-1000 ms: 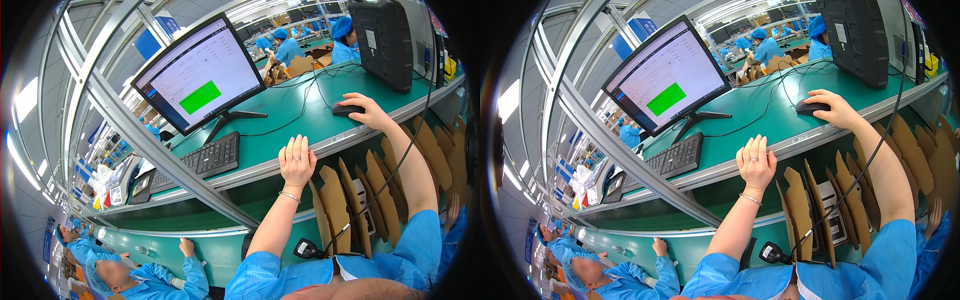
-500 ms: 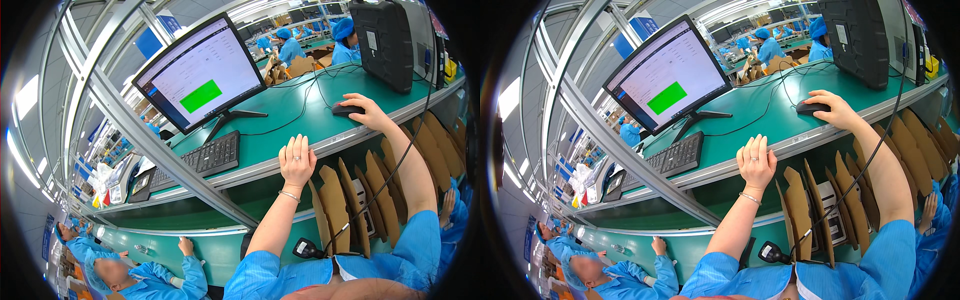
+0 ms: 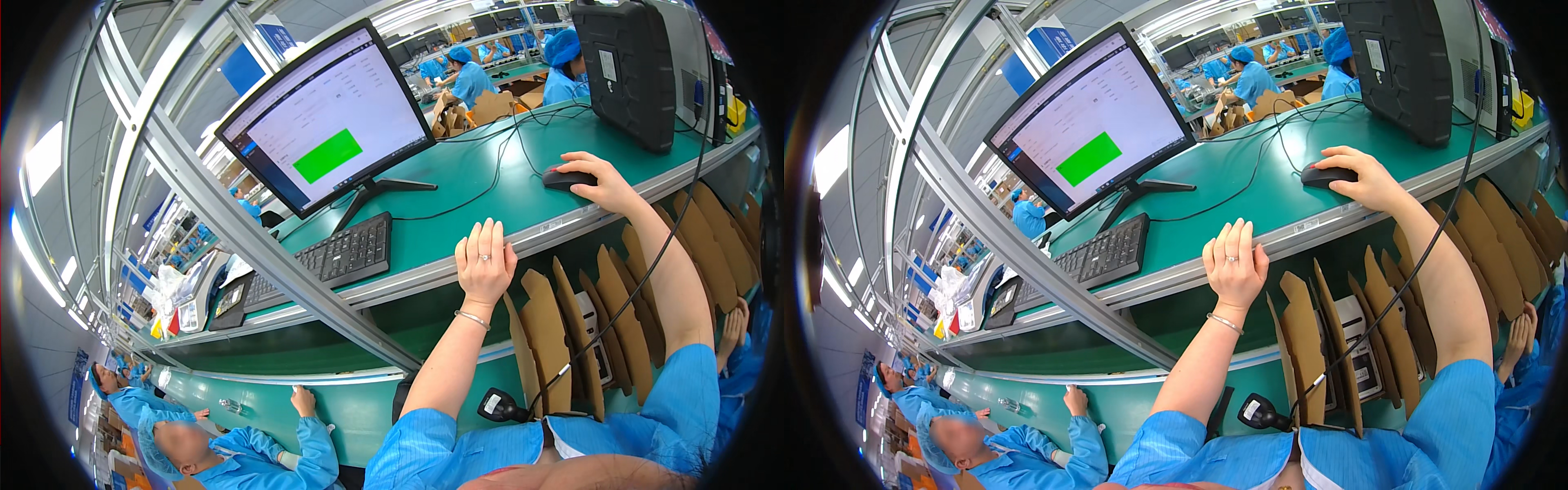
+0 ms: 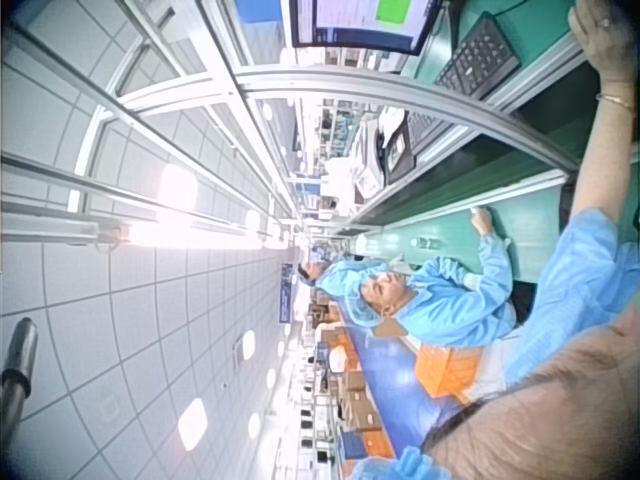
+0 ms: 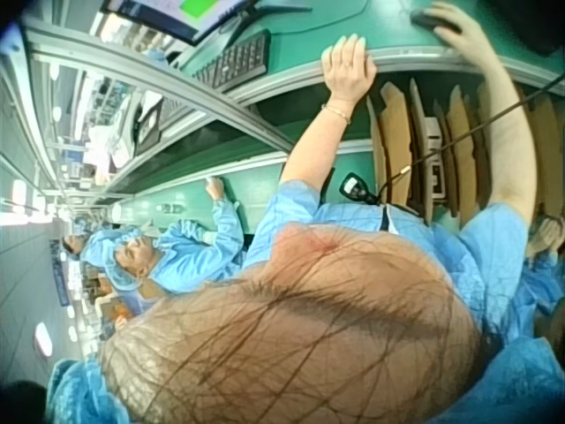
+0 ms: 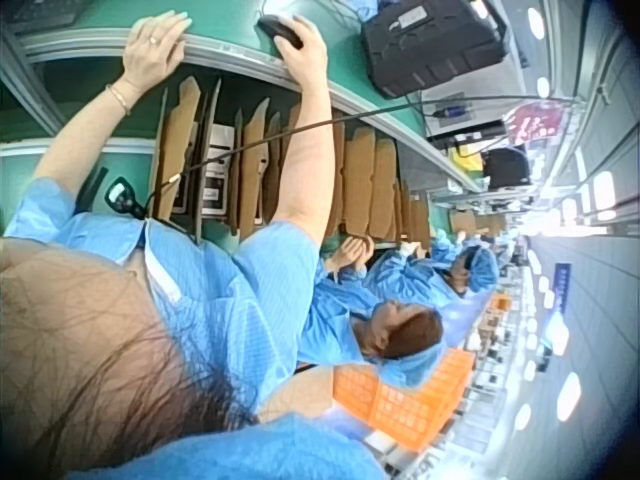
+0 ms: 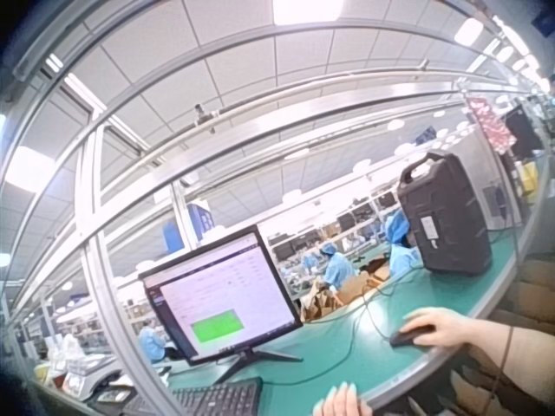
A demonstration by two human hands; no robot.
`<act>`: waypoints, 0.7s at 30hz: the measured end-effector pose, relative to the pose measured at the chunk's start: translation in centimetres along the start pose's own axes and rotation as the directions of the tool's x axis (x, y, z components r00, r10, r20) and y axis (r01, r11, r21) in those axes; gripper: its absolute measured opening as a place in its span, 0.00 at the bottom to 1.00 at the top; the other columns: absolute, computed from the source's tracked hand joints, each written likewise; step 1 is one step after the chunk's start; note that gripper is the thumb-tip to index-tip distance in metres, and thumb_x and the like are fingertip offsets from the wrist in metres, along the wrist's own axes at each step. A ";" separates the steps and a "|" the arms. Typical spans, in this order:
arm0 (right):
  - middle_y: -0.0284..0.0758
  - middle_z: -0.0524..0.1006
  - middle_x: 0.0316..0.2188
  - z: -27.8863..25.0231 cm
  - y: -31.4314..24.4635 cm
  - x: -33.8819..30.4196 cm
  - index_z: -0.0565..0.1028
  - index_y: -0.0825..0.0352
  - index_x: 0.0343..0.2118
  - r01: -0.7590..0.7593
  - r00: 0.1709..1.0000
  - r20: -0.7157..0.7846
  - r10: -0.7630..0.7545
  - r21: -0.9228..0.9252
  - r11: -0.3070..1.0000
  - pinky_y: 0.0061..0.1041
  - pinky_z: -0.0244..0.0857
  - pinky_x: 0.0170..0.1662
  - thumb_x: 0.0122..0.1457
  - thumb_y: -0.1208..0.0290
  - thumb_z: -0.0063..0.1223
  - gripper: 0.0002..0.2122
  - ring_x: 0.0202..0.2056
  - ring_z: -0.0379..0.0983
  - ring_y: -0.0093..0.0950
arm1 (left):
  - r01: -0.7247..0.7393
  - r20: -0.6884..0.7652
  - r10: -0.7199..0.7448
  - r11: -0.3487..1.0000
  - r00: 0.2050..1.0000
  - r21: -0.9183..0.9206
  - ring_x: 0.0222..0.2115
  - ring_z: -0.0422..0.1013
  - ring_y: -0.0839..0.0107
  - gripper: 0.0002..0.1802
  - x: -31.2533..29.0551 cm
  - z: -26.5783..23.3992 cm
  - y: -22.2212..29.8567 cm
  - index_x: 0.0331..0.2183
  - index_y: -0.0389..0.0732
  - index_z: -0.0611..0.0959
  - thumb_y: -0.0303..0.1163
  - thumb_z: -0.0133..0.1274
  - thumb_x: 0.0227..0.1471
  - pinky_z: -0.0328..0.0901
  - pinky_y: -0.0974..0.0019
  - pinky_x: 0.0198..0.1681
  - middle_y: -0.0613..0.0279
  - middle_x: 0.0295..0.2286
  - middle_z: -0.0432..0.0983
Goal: The person operates a computer at a workstation by moving and clicking the mouse, pressing keys on the keyboard, and pointing at the monitor screen.
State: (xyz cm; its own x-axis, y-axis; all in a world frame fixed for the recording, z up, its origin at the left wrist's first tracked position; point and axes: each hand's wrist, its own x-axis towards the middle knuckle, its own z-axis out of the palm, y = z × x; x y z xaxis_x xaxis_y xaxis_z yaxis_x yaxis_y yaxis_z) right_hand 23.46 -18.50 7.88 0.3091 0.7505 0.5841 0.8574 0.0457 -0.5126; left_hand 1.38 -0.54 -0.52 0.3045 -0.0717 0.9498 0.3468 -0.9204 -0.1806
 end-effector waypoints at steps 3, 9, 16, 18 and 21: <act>0.42 0.70 0.55 0.0 0.0 0.0 0.78 0.63 0.46 -0.014 1.000 -0.003 0.014 0.007 1.000 0.32 0.62 0.57 0.50 0.77 0.56 0.18 0.54 0.69 0.39 | -0.001 -0.001 0.001 1.000 1.000 0.001 0.47 0.71 0.61 0.19 0.0 0.1 -0.1 0.45 0.40 0.80 0.35 0.53 0.50 0.61 0.56 0.51 0.59 0.44 0.76; 0.42 0.70 0.55 0.0 -0.1 0.0 0.78 0.63 0.46 -0.023 1.000 -0.003 0.023 0.007 1.000 0.32 0.62 0.57 0.50 0.77 0.56 0.18 0.54 0.69 0.39 | -0.005 -0.004 0.005 1.000 1.000 0.004 0.47 0.71 0.61 0.19 0.0 0.1 0.0 0.45 0.40 0.80 0.35 0.53 0.51 0.61 0.56 0.51 0.59 0.44 0.76; 0.41 0.70 0.55 -0.1 0.0 0.0 0.77 0.63 0.46 0.005 1.000 0.008 -0.005 -0.022 1.000 0.32 0.61 0.58 0.50 0.76 0.55 0.18 0.54 0.68 0.39 | -0.006 -0.008 0.006 1.000 1.000 0.002 0.46 0.71 0.61 0.18 0.0 0.0 0.1 0.45 0.40 0.80 0.35 0.52 0.51 0.61 0.55 0.51 0.59 0.44 0.76; 0.41 0.70 0.56 -0.1 0.0 -0.1 0.77 0.62 0.47 -0.015 1.000 0.025 0.016 -0.024 1.000 0.34 0.60 0.59 0.50 0.76 0.55 0.18 0.56 0.67 0.40 | -0.008 -0.008 0.008 1.000 1.000 0.006 0.46 0.71 0.61 0.18 0.0 0.0 0.1 0.44 0.40 0.80 0.35 0.52 0.51 0.61 0.55 0.51 0.58 0.44 0.76; 0.41 0.68 0.58 -0.1 -0.3 0.0 0.76 0.61 0.48 -0.021 1.000 0.020 0.022 -0.037 0.999 0.35 0.57 0.61 0.50 0.76 0.55 0.19 0.59 0.63 0.39 | -0.010 -0.009 0.010 1.000 1.000 0.013 0.46 0.71 0.61 0.18 0.0 0.0 -0.2 0.44 0.40 0.80 0.35 0.52 0.51 0.61 0.56 0.50 0.58 0.44 0.76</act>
State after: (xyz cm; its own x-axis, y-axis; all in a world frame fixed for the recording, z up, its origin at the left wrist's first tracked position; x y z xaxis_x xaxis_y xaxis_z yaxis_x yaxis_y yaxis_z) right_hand 23.27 -18.58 8.04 0.3195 0.7645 0.5598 0.8651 0.0056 -0.5015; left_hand 1.35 -0.36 -0.52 0.2999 -0.0848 0.9502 0.3547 -0.9147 -0.1935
